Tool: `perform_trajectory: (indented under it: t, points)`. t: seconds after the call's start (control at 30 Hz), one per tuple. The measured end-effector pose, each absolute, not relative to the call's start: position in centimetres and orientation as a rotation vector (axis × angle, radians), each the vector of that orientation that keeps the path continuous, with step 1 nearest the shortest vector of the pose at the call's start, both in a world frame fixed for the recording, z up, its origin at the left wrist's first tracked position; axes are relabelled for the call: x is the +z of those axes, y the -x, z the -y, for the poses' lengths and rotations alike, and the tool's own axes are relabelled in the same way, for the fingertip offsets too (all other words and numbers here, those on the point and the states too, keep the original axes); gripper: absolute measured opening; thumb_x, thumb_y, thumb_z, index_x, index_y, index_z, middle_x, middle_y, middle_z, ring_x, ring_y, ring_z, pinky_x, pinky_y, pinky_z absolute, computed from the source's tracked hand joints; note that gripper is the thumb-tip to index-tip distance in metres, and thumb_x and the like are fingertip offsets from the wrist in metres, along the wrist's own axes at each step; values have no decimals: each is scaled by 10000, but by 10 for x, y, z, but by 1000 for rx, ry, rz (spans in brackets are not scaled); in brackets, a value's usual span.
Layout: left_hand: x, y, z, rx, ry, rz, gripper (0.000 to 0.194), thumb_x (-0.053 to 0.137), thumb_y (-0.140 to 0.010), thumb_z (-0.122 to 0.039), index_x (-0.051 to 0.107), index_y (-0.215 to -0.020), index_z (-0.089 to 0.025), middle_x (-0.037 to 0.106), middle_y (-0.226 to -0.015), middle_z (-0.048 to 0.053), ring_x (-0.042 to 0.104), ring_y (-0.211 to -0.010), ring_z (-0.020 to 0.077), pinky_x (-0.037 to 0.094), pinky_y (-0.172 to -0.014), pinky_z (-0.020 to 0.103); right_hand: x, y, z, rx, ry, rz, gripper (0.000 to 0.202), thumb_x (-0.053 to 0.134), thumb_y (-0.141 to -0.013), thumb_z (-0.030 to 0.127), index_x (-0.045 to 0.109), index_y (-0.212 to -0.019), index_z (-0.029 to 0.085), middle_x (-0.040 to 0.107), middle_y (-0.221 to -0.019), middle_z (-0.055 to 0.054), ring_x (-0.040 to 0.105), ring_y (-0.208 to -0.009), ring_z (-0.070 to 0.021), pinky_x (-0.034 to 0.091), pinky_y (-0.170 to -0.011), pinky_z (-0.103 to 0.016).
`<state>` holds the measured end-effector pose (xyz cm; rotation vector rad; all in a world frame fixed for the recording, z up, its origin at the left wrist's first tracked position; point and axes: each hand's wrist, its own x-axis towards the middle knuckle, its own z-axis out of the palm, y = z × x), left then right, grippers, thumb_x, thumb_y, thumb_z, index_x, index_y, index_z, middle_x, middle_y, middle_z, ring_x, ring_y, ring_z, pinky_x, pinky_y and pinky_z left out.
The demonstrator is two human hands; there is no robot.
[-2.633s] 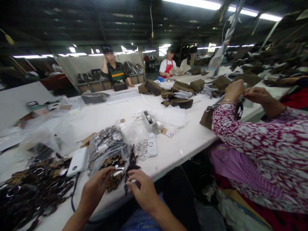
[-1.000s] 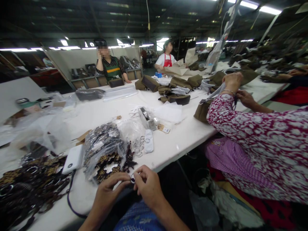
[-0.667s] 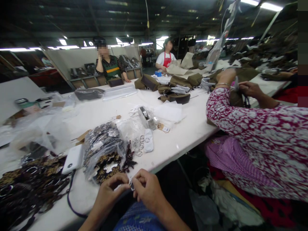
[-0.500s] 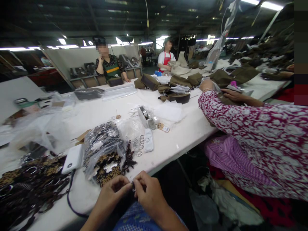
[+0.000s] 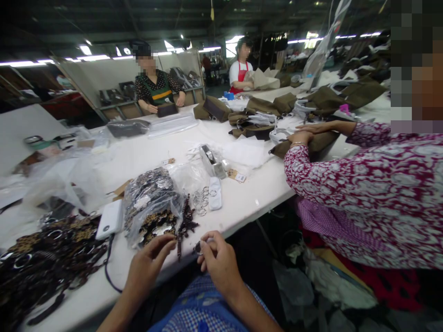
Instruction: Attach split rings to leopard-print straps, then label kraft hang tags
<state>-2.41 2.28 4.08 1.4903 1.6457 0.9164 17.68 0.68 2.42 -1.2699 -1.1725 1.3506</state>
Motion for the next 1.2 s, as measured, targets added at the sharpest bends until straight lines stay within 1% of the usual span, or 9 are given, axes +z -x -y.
perform_trajectory:
  t: [0.07,0.13,0.2,0.3,0.47,0.67,0.77,0.87,1.2]
  points:
    - [32,36,-16,814,-1798,-1710,236,720,-754,-434,745,-901,-251,761,-938,61,707,-839,253,564,-779,330,21,-178,-8,1391,1246,1097,304,552,-912,491,566,-952,189,640,-578,22,553,-419,-116,407,-437,-198]
    - [18,43,-10,683,-2056,-1676,202,708,-774,-364,746,-950,-273,746,-998,65,691,-902,258,553,-797,325,19,-178,-9,1425,1220,1074,317,568,-902,500,568,-947,186,638,-577,23,543,-417,-110,398,-430,-192]
    - [5,45,-5,599,-2218,-1622,222,635,-821,-266,735,-1019,-287,727,-1045,71,675,-947,249,543,-805,315,18,-177,-9,1434,1204,1086,316,569,-903,498,576,-944,184,640,-581,23,538,-418,-104,393,-431,-187]
    - [-4,47,-7,563,-2300,-1558,268,544,-856,-196,739,-1013,-294,722,-974,65,673,-873,218,536,-758,283,17,-176,-8,1427,1201,1108,317,559,-910,494,586,-953,182,640,-581,22,537,-415,-101,388,-431,-185]
    - [11,46,-25,639,-2246,-1487,200,583,-874,-298,768,-948,-290,727,-948,66,688,-872,202,534,-769,258,15,-174,-12,1412,1211,1114,337,561,-902,511,585,-951,178,644,-575,17,538,-408,-105,388,-421,-187]
    - [35,36,-66,1045,-1949,-1525,200,622,-856,-370,783,-880,-253,727,-1011,72,669,-995,235,502,-930,329,17,-169,-28,1357,1196,1098,330,569,-898,512,582,-942,185,649,-574,18,550,-406,-106,396,-420,-185]
    - [45,29,-84,1147,-1757,-1545,203,644,-841,-381,771,-900,-233,741,-1021,64,659,-1026,242,470,-985,351,20,-167,-40,1316,1179,1100,316,576,-901,500,587,-936,186,643,-569,23,551,-416,-100,402,-436,-178]
    - [53,21,-91,1163,-1603,-1487,241,651,-834,-402,751,-947,-214,742,-1035,69,657,-1029,247,481,-965,345,24,-164,-51,1313,1144,1071,320,585,-896,506,578,-943,190,640,-570,28,545,-415,-97,399,-430,-174]
    - [48,7,-79,1061,-1714,-1283,163,671,-835,-349,778,-856,-229,742,-963,70,672,-952,235,501,-893,315,33,-154,-71,1373,1063,971,372,635,-847,540,549,-912,185,607,-519,49,483,-363,-77,356,-385,-160]
